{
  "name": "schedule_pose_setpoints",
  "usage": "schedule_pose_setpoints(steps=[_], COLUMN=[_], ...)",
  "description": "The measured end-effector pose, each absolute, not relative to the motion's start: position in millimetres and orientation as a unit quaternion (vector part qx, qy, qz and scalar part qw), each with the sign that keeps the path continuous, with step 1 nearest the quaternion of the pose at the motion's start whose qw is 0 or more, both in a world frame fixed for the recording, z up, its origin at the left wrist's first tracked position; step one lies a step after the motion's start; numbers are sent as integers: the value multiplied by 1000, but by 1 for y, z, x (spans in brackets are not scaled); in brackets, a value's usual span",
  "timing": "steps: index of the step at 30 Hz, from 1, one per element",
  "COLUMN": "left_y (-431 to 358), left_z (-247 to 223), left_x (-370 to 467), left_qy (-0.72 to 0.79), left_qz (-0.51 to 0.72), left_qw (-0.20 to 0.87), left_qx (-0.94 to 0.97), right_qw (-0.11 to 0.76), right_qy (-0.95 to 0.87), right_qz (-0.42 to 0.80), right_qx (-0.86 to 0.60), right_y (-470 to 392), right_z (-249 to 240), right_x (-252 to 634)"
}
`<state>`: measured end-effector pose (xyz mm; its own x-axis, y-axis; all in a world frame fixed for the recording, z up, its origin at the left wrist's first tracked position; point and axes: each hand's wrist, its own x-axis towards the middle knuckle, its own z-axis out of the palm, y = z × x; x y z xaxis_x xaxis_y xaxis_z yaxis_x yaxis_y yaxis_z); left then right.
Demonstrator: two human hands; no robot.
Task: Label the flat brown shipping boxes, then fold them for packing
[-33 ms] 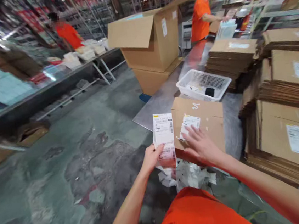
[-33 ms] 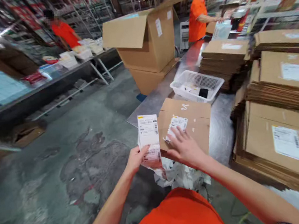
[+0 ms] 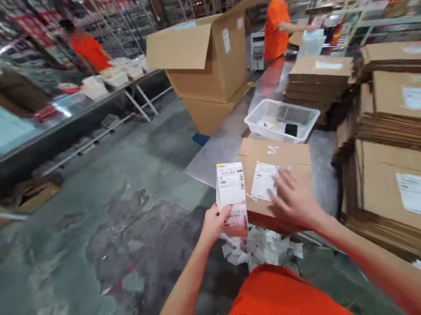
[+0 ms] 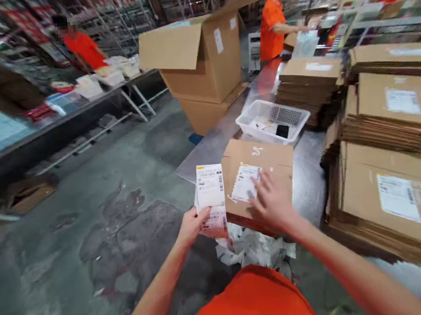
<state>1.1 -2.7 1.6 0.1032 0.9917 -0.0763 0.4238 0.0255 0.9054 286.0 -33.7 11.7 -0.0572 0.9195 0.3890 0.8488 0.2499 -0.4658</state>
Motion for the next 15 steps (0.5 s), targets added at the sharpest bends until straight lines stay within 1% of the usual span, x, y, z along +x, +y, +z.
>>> schedule_pose_setpoints(steps=[2,4,6,9,11,13,15], left_y=[-10,-22,-38,-58,-56,-40,-14], left_z=[6,13,21,31,35,39,44], left_x=[5,13,30,61,78,82,74], left_qy=[563,548,530,467,448,495,584], left_qz=[331,324,311,261,257,289,294], left_qw=[387,347,327,389,406,356,274], left_qx=[651,689,718,750,754,738,705], right_qw=[329,342,374,462,506,517,500], right_qy=[-587,-506,-482,-429,-383,-364,-386], right_qz=[93,167,255,365,408,414,392], right_qx=[-734,-774,-750,-685,-657,-655,-669], right_y=[-41,-56,-74,-92,-98,-99,-98], right_z=[6,3,0,-3,-7,-13,-20], right_x=[332,357,362,356,354,354,355])
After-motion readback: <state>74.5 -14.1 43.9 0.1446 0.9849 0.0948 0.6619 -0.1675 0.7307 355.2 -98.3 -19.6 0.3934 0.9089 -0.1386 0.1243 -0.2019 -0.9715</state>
